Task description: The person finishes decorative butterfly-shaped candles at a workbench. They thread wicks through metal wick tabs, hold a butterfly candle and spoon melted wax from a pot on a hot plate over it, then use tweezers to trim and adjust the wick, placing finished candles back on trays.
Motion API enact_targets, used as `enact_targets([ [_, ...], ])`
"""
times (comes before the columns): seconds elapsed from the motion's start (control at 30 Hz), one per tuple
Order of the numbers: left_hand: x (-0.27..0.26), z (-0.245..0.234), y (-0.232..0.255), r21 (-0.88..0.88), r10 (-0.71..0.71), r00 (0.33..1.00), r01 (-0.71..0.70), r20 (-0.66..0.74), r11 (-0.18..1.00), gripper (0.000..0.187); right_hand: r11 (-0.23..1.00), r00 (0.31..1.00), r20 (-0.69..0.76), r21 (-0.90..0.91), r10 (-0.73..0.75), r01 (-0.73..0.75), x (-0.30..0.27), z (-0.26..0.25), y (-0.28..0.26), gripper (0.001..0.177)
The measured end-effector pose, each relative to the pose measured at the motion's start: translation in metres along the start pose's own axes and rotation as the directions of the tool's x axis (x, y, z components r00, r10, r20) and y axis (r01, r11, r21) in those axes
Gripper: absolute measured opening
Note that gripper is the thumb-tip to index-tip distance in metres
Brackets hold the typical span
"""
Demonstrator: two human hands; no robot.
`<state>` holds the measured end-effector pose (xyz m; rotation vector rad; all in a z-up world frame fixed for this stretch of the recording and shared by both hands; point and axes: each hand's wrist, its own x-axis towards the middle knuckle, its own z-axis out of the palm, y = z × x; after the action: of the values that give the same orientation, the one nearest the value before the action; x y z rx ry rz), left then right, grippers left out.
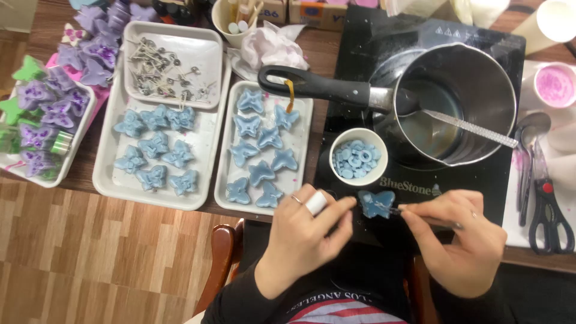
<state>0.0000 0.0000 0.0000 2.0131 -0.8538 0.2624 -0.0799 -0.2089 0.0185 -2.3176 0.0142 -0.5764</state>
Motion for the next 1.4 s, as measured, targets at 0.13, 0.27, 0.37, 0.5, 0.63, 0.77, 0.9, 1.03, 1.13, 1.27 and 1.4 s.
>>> enact_targets([
  [0.13, -0.004, -0.007, 0.005, 0.0, 0.033, 0.998, -0.033, -0.052, 0.999, 0.018, 0.995, 0.995, -0.086, 0.094, 0.046, -0.038, -0.005, 0.012, -0.007, 0.019],
  [0.27, -0.01, -0.023, 0.006, -0.03, 0.06, 0.983, -0.066, -0.172, 0.997, 0.022, 0.946, 0.988, -0.152, 0.323, 0.014, 0.037, -0.014, 0.037, -0.005, 0.022],
  [0.37, -0.015, -0.037, 0.002, -0.03, 0.061, 0.968, -0.07, -0.243, 0.997, 0.024, 0.933, 0.988, -0.154, 0.355, -0.008, 0.063, -0.008, 0.053, -0.012, 0.021],
  [0.5, -0.021, -0.053, -0.006, 0.003, 0.025, 0.947, -0.025, -0.319, 1.0, 0.023, 0.925, 0.996, -0.091, 0.376, -0.016, 0.049, 0.001, 0.074, -0.03, 0.017],
  [0.63, -0.025, -0.067, -0.02, 0.005, -0.016, 0.923, 0.02, -0.385, 1.0, 0.022, 0.903, 0.997, -0.082, 0.428, -0.007, 0.042, 0.011, 0.102, -0.056, 0.016],
  [0.77, -0.029, -0.083, -0.034, 0.001, -0.107, 0.903, 0.119, -0.416, 0.993, 0.02, 0.935, 0.999, -0.032, 0.352, -0.038, 0.047, 0.026, 0.128, -0.076, 0.017],
  [0.9, -0.033, -0.097, -0.055, -0.021, -0.195, 0.876, 0.207, -0.441, 0.978, 0.02, 0.93, 0.999, 0.033, 0.367, -0.016, 0.002, 0.044, 0.152, -0.092, 0.016],
  [1.03, -0.031, -0.111, -0.077, 0.003, -0.207, 0.867, 0.234, -0.453, 0.972, 0.018, 0.918, 0.999, 0.047, 0.396, 0.0, -0.019, 0.064, 0.175, -0.103, 0.016],
  [1.13, -0.028, -0.117, -0.094, -0.009, -0.298, 0.851, 0.326, -0.433, 0.945, 0.016, 0.939, 0.996, 0.08, 0.34, 0.029, -0.054, 0.083, 0.193, -0.11, 0.019],
  [1.27, -0.026, -0.122, -0.118, -0.017, -0.361, 0.842, 0.387, -0.401, 0.922, 0.019, 0.983, 0.996, 0.089, 0.182, -0.021, 0.004, 0.11, 0.217, -0.116, 0.019],
  [1.4, -0.021, -0.128, -0.137, 0.014, -0.431, 0.829, 0.466, -0.357, 0.885, 0.02, 0.995, 0.996, 0.085, 0.103, -0.021, 0.012, 0.134, 0.246, -0.116, 0.016],
])
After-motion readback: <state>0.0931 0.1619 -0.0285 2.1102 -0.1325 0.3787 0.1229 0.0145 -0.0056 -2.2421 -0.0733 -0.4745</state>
